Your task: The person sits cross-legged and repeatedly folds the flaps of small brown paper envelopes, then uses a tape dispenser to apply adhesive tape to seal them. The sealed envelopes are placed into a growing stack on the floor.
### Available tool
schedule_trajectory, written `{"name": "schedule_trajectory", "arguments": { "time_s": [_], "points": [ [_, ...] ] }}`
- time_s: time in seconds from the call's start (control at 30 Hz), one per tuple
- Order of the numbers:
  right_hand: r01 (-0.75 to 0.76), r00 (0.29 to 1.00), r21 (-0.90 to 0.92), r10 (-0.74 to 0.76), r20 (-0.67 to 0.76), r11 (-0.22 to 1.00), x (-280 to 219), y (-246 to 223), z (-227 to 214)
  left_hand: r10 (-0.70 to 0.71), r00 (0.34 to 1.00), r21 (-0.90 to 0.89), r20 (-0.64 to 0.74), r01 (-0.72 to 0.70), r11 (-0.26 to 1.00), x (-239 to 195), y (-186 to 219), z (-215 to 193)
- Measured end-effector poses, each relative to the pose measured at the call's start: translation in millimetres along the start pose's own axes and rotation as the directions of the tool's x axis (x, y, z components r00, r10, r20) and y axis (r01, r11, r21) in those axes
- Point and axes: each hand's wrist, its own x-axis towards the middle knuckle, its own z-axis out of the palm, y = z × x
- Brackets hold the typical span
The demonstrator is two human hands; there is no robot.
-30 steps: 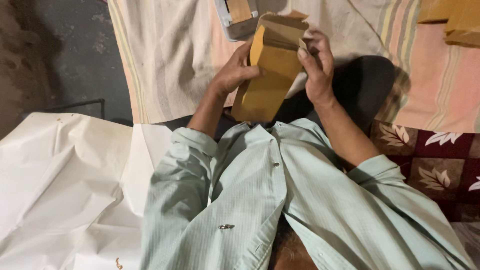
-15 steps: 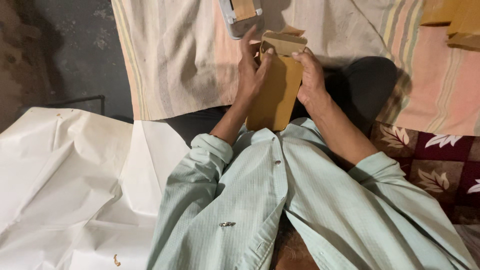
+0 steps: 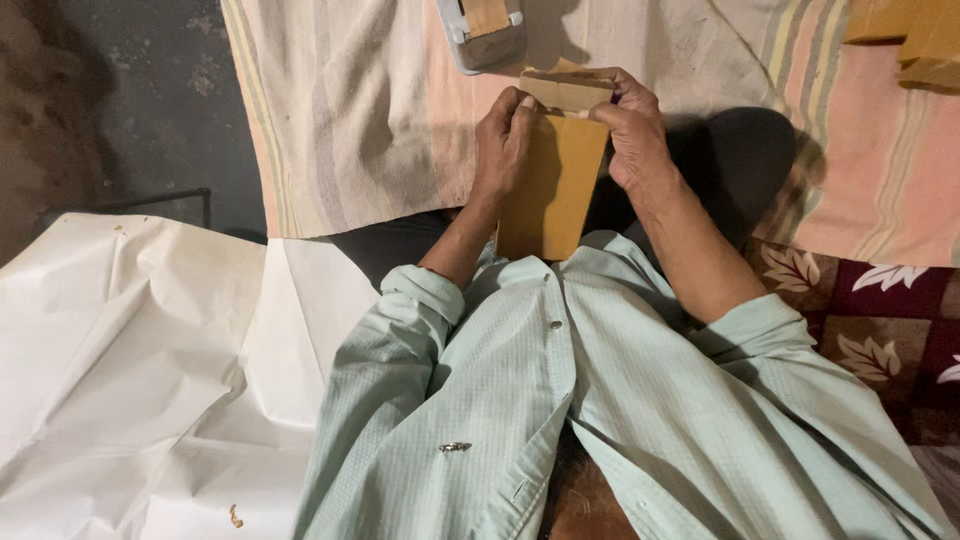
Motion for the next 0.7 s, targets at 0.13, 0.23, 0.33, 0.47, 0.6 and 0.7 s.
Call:
{"name": "schedule_trajectory", "arguments": {
  "time_s": [0.13, 0.23, 0.33, 0.47, 0.6, 0.7],
  "points": [
    [-0.01, 0.996, 0.124, -0.001, 0.091, 0.992, -9.8, -22.9, 14.3, -0.02, 1.0, 0.043, 0.008, 0.02, 0.999, 2.8, 3.8, 3.9],
    [-0.075, 0.997, 0.275, 0.064, 0.047, 0.959, -10.0, -30.2, 23.1, 0.022, 1.0, 0.084, 0.004, -0.023, 0.996, 2.9, 1.3, 4.5],
    [-0.013, 1.0, 0.0, 0.013, 0.026, 1.0, -5.2, -29.2, 16.6, 0.058, 0.998, 0.104, 0.019, -0.06, 0.993, 6.2, -5.4, 7.4],
    [0.028, 0.998, -0.04, -0.026, 0.051, 0.999, 1.7, -15.8, -2.8, 0.104, 0.994, 0.066, 0.028, -0.105, 0.992, 9.9, -17.9, 10.1],
    [-0.001, 1.0, -0.123, 0.002, 0.01, 0.992, 11.8, -8.0, -19.3, 0.083, 0.996, 0.117, 0.023, -0.085, 0.989, 10.7, -26.7, 12.3],
    [-0.037, 0.999, -0.153, 0.039, 0.007, 0.987, 13.3, -11.3, -27.0, 0.034, 0.995, 0.124, 0.092, -0.045, 0.991, 10.2, -29.3, 14.7]
  ]
}}
